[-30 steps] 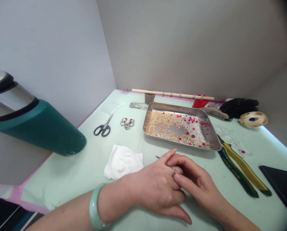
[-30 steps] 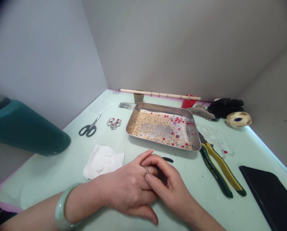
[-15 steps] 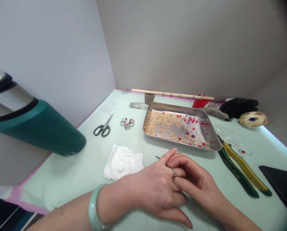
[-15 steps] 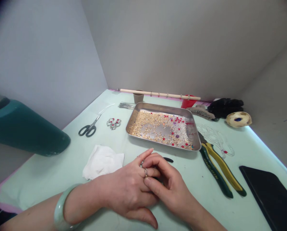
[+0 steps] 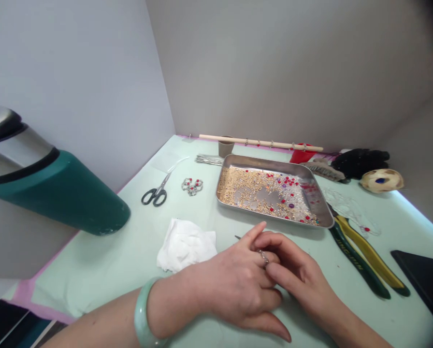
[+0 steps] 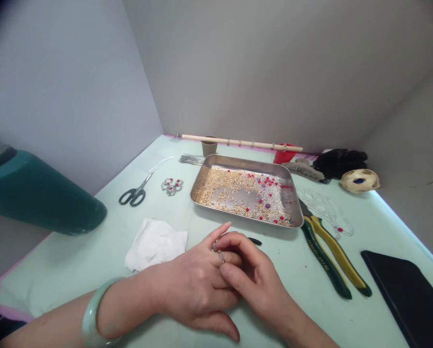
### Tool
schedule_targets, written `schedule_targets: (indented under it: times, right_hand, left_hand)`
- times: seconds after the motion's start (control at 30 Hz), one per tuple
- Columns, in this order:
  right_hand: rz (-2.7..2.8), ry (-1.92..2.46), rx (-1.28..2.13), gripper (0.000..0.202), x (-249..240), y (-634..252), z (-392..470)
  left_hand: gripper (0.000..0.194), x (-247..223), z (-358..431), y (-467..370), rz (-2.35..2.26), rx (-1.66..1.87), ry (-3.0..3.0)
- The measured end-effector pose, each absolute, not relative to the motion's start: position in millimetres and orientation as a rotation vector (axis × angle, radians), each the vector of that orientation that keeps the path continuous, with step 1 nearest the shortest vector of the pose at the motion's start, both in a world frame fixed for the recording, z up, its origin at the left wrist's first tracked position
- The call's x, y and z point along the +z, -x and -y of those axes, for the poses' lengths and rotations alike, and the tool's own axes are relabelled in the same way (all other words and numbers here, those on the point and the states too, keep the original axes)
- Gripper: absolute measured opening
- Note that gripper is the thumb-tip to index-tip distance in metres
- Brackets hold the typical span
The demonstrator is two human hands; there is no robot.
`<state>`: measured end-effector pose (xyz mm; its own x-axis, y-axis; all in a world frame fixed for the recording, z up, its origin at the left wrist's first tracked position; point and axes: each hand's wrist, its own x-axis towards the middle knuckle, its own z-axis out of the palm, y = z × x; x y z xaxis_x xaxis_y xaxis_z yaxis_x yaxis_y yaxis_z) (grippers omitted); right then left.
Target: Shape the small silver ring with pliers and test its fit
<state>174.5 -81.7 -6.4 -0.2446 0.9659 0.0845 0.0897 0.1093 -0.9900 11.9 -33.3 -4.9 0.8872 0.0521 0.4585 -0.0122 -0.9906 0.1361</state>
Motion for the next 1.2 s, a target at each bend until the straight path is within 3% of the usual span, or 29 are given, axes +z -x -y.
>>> schedule_targets:
  times: [0.9,1.2]
  right_hand:
    - [1.509,1.065,1.059,0.014,-7,-186,77]
    - [1.304,1.037,1.371,0.024,-16,-190,76]
  left_hand:
    - [0.039,6,29,-8,-0.117,0.834,-2.861]
    - [0.031,12,30,-5,-0.223,0.849,-2.344]
